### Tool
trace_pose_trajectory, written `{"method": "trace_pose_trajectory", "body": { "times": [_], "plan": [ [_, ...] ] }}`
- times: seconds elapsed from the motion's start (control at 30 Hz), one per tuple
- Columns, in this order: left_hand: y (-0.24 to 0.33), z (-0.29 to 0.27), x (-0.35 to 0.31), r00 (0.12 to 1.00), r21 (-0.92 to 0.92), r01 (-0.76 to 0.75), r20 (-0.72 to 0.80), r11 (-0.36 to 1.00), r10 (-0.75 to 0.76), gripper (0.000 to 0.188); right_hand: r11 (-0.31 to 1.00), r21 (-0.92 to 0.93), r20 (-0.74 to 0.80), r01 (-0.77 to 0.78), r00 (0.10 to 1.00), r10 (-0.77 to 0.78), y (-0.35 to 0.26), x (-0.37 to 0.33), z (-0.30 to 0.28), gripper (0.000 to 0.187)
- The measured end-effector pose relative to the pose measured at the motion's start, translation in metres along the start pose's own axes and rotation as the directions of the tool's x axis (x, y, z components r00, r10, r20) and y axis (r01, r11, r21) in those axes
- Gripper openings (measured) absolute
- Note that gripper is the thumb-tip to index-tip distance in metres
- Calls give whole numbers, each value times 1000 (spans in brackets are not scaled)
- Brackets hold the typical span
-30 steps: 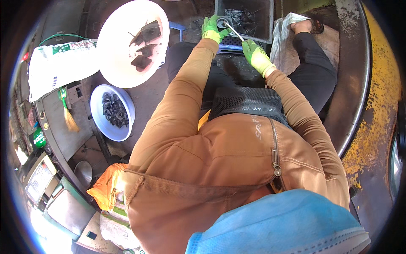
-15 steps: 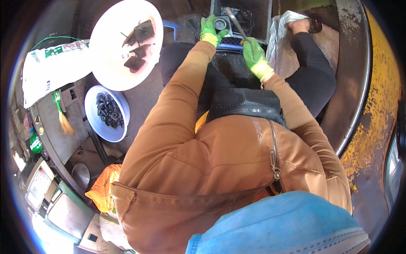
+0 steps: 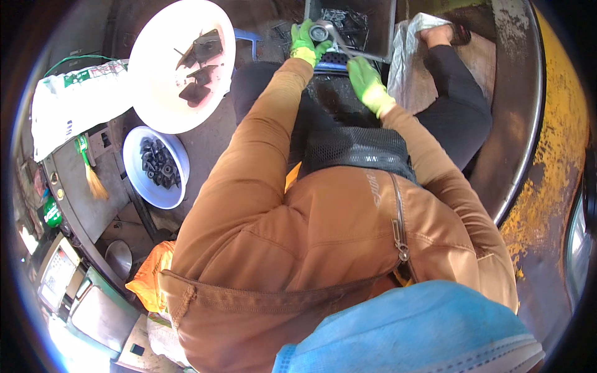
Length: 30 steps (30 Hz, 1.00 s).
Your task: The person uses a wrench to tighten a bolt on a metal part, then picks up a black cylindrical component and inserts a small metal piece into it. The person repeats this insertion process with several similar components, placing each finished unit into a nearby container.
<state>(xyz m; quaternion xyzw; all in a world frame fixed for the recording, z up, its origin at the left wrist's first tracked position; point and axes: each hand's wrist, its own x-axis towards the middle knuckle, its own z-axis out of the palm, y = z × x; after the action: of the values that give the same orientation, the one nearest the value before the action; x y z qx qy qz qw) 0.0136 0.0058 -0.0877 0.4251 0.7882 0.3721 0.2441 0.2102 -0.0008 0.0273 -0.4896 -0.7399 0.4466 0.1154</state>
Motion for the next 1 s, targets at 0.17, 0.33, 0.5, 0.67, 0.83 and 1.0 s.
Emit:
{"method": "trace_pose_trajectory", "body": {
  "times": [0.17, 0.33, 0.5, 0.67, 0.83, 1.0],
  "plan": [
    [1, -6, -1, 994, -361, 109, 64, 926, -92, 81, 1000, 3, -33, 8, 999, -8, -2, -1, 0, 43],
    [-3, -3, 0, 990, -74, -134, 21, 988, 136, 78, 951, -217, 81, -221, 967, 243, -6, 6, -1, 44],
    [2, 0, 3, 976, -679, 216, 125, 702, -180, 82, 978, -140, 41, -155, 986, 162, -7, 7, 1, 42],
    [14, -9, -5, 998, -234, 63, 31, 970, -57, 84, 979, -162, 35, -122, 991, 129, -6, 5, 2, 41],
    [4, -5, -3, 998, -279, 34, 64, 960, -17, 88, 972, -190, -24, -140, 990, 138, -7, 6, 3, 43],
    [-14, 9, 2, 998, -155, -54, -48, 986, 47, 92, 989, -96, -36, -112, 993, 109, 0, 3, 4, 42]
  ]
}}
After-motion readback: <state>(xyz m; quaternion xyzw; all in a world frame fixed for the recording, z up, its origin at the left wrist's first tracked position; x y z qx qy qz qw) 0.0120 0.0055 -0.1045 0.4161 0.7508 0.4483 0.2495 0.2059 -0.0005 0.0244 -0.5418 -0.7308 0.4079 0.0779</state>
